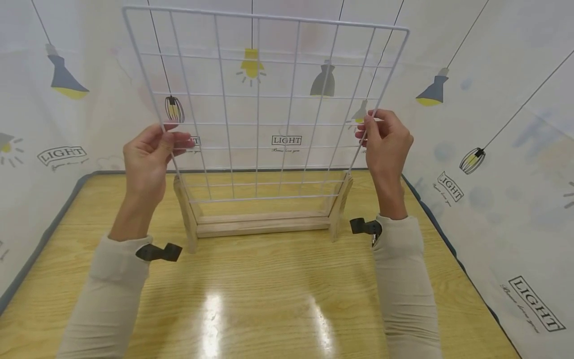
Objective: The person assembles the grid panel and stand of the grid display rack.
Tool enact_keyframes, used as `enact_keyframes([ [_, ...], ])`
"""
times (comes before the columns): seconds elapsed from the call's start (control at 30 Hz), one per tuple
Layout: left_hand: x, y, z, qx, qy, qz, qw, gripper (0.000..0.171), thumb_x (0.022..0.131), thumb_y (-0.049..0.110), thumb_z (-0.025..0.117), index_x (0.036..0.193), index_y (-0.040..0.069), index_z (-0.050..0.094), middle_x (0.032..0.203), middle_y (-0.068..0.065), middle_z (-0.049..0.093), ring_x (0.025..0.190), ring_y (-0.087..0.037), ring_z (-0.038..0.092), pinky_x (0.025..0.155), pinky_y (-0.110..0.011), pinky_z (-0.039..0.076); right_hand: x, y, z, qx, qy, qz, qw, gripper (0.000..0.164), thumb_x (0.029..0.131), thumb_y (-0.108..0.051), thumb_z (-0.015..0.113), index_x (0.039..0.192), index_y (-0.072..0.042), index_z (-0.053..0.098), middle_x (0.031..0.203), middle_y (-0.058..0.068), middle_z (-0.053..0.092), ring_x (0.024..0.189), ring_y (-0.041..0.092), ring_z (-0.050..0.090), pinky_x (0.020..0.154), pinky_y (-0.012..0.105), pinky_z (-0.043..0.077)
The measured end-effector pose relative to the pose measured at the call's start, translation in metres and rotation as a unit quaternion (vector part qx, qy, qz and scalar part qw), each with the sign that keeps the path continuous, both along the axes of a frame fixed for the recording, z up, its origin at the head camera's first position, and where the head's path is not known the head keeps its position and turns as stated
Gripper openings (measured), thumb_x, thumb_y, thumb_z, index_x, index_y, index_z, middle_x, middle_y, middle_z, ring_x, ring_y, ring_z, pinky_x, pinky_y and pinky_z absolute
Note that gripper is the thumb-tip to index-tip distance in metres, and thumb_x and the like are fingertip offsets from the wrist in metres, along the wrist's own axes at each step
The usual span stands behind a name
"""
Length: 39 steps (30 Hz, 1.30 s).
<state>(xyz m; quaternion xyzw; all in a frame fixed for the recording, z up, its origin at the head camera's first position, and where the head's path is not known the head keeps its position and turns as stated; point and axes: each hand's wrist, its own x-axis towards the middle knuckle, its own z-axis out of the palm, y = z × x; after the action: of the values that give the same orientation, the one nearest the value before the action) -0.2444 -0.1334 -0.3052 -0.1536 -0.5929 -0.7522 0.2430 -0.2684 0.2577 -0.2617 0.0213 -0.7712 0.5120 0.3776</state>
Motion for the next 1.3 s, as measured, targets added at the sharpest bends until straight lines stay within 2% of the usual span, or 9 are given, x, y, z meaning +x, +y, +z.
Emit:
enact_keyframes([
  [0.17,-0.001,-0.001,-0.004,-0.007,-0.005,0.002,1.0000,0.021,0.098,0.016,0.059,0.111,0.005,0.071,0.090,0.001,0.075,0.081,-0.015,0.074,0.076,-0.028,0.056,-0.001,0.000,-0.004,-0.002,-0.003,0.000,1.000,0.010,0.097,-0.015,0.064,0.101,-0.010,0.072,0.075,-0.014,0.069,0.066,0.005,0.068,0.061,0.013,0.055],
  [0.47,-0.001,-0.002,-0.010,-0.012,-0.006,0.006,0.9999,0.019,0.100,0.008,0.056,0.112,0.006,0.071,0.090,0.002,0.076,0.081,-0.014,0.074,0.075,-0.026,0.056,-0.001,0.000,-0.008,-0.006,-0.015,0.001,1.000,0.010,0.097,-0.015,0.064,0.100,-0.011,0.072,0.074,-0.013,0.069,0.065,0.005,0.068,0.061,0.013,0.055],
  [0.6,-0.001,-0.002,-0.012,-0.009,-0.010,0.004,0.9999,0.019,0.099,0.012,0.058,0.111,0.005,0.071,0.090,0.002,0.076,0.081,-0.013,0.074,0.075,-0.025,0.056,-0.001,0.000,-0.012,-0.006,-0.013,0.004,1.000,0.011,0.097,-0.015,0.063,0.101,-0.009,0.072,0.074,-0.012,0.069,0.065,0.005,0.068,0.061,0.014,0.056],
  [0.93,-0.001,-0.002,-0.019,-0.024,-0.014,0.010,0.9996,0.020,0.100,0.009,0.056,0.114,0.001,0.069,0.090,0.005,0.075,0.081,-0.011,0.074,0.075,-0.026,0.055,0.001,-0.002,-0.019,0.022,-0.009,-0.011,1.000,0.016,0.098,-0.019,0.063,0.103,-0.006,0.072,0.077,-0.009,0.070,0.067,0.004,0.069,0.063,0.014,0.056],
  [1.3,-0.002,-0.002,-0.021,-0.025,-0.008,0.013,0.9996,0.020,0.099,0.009,0.057,0.112,0.002,0.070,0.089,0.006,0.076,0.080,-0.011,0.074,0.074,-0.026,0.055,0.001,-0.001,-0.024,0.016,0.000,-0.002,1.000,0.015,0.098,-0.017,0.064,0.102,-0.006,0.072,0.075,-0.008,0.070,0.066,0.005,0.069,0.062,0.015,0.056],
])
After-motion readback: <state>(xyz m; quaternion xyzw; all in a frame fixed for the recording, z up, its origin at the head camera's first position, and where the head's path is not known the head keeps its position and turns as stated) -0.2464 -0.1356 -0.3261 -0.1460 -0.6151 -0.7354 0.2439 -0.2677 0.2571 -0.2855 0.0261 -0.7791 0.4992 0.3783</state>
